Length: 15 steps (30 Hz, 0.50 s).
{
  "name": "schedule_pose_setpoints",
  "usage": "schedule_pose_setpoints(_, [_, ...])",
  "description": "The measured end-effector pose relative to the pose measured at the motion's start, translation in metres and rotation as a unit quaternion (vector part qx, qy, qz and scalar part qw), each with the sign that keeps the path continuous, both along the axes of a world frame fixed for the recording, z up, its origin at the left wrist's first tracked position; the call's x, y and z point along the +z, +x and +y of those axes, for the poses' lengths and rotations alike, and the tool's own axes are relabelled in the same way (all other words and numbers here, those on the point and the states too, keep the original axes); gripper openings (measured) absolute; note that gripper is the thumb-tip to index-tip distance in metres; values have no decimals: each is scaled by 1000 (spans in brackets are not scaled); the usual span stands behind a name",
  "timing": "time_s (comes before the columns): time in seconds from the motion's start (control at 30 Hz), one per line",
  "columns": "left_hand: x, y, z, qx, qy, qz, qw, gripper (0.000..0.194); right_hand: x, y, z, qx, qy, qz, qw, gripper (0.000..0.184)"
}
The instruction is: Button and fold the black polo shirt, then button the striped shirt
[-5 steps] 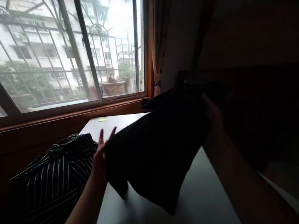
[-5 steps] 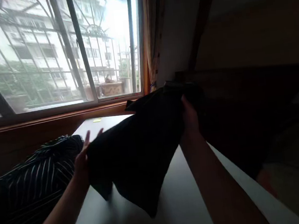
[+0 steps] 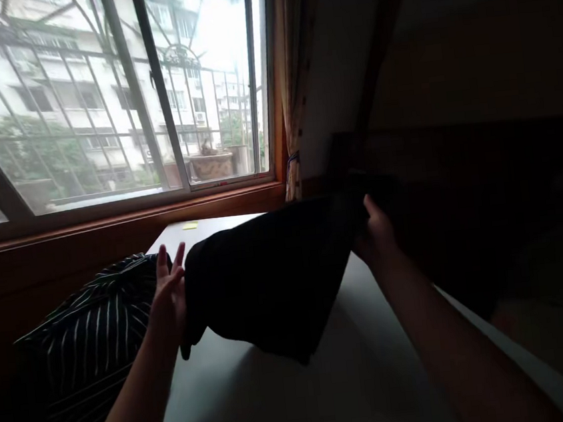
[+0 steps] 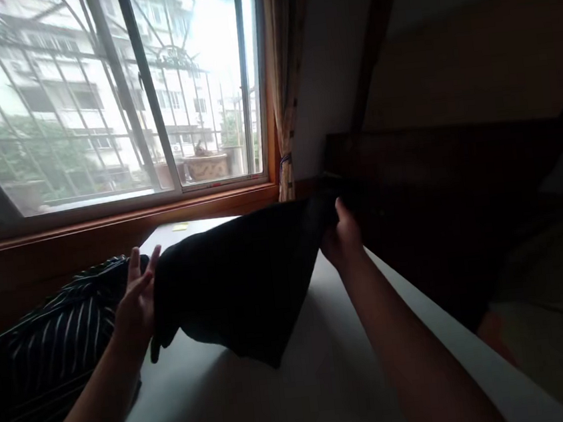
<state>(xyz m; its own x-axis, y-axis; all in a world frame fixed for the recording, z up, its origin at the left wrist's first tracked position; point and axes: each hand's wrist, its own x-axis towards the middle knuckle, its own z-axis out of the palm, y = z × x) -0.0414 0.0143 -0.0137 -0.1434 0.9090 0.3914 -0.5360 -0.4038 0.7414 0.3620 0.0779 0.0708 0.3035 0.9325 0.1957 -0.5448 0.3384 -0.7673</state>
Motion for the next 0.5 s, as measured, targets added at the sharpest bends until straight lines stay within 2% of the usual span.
schedule_pose_setpoints(0.07, [-18,-3,11,1,-55,82,995,81,-32,5,10,-31,-102,-47,993,27])
schedule_pose_setpoints(0.17, [-49,0,26,-12,-128,247,961,76,-88,12,16,-45,-175,-86,980,11])
schedule_pose_setpoints(0.27, [-70,4,32,-45,-139,408,901,76,-133,14,8,-66,-222,-140,963,24])
schedule_pose_setpoints(0.37, [-77,7,32,-48,-100,515,850,79,-155,11,-8,-101,-231,-208,945,42])
schedule_pose_setpoints(0.43, [-77,9,30,-22,-70,575,815,76,-159,6,-25,-125,-217,-250,935,48])
schedule_pose_setpoints(0.5, [-75,12,28,-6,-50,619,784,67,-156,-4,-48,-114,-178,-317,925,44])
